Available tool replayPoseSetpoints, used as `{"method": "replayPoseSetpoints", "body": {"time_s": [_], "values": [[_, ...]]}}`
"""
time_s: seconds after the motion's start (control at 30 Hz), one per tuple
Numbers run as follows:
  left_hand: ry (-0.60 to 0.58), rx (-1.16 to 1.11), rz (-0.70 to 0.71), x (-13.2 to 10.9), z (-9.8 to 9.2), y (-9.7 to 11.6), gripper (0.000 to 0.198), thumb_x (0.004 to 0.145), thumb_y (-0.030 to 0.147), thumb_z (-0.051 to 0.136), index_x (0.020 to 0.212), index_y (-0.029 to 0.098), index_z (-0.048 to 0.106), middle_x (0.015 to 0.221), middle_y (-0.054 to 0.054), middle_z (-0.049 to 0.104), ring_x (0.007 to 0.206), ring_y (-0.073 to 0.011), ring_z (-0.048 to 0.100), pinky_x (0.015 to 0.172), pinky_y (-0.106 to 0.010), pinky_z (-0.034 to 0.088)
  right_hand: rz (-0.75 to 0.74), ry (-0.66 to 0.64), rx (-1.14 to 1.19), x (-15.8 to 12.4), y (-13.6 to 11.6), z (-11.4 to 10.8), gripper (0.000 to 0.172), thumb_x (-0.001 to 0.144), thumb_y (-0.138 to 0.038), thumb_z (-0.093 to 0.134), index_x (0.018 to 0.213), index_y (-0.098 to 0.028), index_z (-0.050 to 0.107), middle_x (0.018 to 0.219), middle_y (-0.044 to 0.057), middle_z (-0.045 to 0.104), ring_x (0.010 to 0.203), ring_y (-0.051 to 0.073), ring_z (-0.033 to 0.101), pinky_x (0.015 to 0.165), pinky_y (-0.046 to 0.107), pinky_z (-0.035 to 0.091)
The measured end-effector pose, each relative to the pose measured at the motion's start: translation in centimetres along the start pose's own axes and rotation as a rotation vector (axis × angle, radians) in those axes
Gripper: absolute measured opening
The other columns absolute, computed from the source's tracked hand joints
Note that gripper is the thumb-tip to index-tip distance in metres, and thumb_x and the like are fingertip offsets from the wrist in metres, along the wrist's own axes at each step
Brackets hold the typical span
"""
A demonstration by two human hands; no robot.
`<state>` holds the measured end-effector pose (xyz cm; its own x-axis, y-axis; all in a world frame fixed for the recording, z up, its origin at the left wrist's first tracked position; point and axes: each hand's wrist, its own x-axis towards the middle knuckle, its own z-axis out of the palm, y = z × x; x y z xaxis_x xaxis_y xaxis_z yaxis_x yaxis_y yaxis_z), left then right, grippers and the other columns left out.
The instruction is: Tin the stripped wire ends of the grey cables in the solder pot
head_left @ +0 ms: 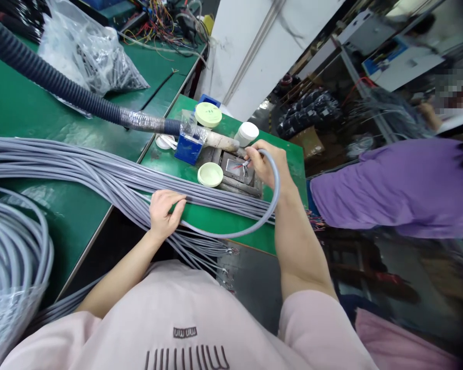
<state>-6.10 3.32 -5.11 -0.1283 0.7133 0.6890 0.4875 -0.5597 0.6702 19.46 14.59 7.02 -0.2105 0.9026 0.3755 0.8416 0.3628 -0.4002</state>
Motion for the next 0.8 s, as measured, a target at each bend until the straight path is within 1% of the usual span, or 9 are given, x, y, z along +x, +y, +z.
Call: {"method": "replayPoseSetpoints", "body": {"time_s": [0.1, 0.23, 0.37, 0.47, 0.67, 0.73, 0.8], "values": [[-0.010, 0.013, 0.002, 0.0, 0.1, 0.0, 0.011, 0.086, 0.024, 0.059, 0.089, 0.022, 0.069, 0.081, -0.004, 0.071, 0.083, -0.0187, 0.063, 0.081, -0.037, 0.046, 0.040, 0.008, 0.048, 0.3, 2.0, 0.6, 0.021, 0.089, -0.030, 0.051, 0.071, -0.020, 0.058, 0.066, 0.000, 0.068, 0.053, 0.014, 0.062, 0.061, 0.026, 0.045], [-0.025, 0.024, 0.000, 0.0, 0.2, 0.0, 0.011, 0.086, 0.025, 0.059, 0.089, 0.022, 0.069, 0.081, -0.004, 0.071, 0.083, -0.0189, 0.063, 0.081, -0.037, 0.046, 0.083, 0.005, 0.072, 1.0, 3.4, 1.4, 0.021, 0.088, -0.028, 0.051, 0.069, -0.019, 0.057, 0.065, -0.001, 0.068, 0.048, 0.012, 0.060, 0.059, 0.025, 0.045], [-0.021, 0.022, 0.028, 0.1, 0.2, 0.0, 0.010, 0.085, 0.023, 0.060, 0.090, 0.021, 0.069, 0.081, -0.004, 0.071, 0.085, -0.0186, 0.063, 0.081, -0.036, 0.047, 0.107, -0.011, 0.050, 1.5, 4.0, 1.6, 0.024, 0.088, -0.030, 0.051, 0.067, -0.019, 0.056, 0.062, -0.001, 0.067, 0.048, 0.013, 0.061, 0.061, 0.026, 0.046], [-0.014, 0.022, 0.056, 0.1, 0.1, 0.1, 0.011, 0.084, 0.019, 0.061, 0.092, 0.020, 0.068, 0.082, -0.004, 0.071, 0.085, -0.0182, 0.063, 0.081, -0.035, 0.047, 0.136, -0.030, 0.052, 1.7, 4.4, 1.9, 0.025, 0.087, -0.032, 0.051, 0.066, -0.019, 0.056, 0.060, 0.000, 0.066, 0.048, 0.013, 0.061, 0.059, 0.025, 0.045], [-0.024, 0.024, 0.048, 0.1, 0.2, 0.1, 0.011, 0.083, 0.018, 0.062, 0.092, 0.020, 0.068, 0.082, -0.004, 0.071, 0.084, -0.0185, 0.063, 0.079, -0.035, 0.047, 0.129, -0.072, 0.025, 2.1, 5.2, 3.1, 0.025, 0.087, -0.031, 0.051, 0.065, -0.019, 0.057, 0.060, 0.000, 0.066, 0.050, 0.015, 0.062, 0.061, 0.026, 0.045], [-0.031, 0.023, 0.044, 0.1, 0.2, 0.1, 0.011, 0.083, 0.019, 0.062, 0.091, 0.021, 0.069, 0.081, -0.004, 0.071, 0.084, -0.0187, 0.064, 0.079, -0.035, 0.047, 0.126, -0.071, 0.023, 2.0, 5.2, 3.1, 0.026, 0.087, -0.031, 0.051, 0.065, -0.019, 0.057, 0.060, 0.001, 0.066, 0.051, 0.015, 0.062, 0.061, 0.026, 0.046], [-0.036, 0.027, 0.043, 0.1, 0.2, 0.0, 0.011, 0.083, 0.018, 0.062, 0.091, 0.020, 0.069, 0.081, -0.004, 0.071, 0.083, -0.0187, 0.063, 0.080, -0.035, 0.047, 0.124, -0.049, 0.042, 1.5, 4.7, 2.4, 0.025, 0.088, -0.031, 0.051, 0.068, -0.019, 0.058, 0.063, 0.001, 0.068, 0.051, 0.014, 0.062, 0.060, 0.026, 0.046]]}}
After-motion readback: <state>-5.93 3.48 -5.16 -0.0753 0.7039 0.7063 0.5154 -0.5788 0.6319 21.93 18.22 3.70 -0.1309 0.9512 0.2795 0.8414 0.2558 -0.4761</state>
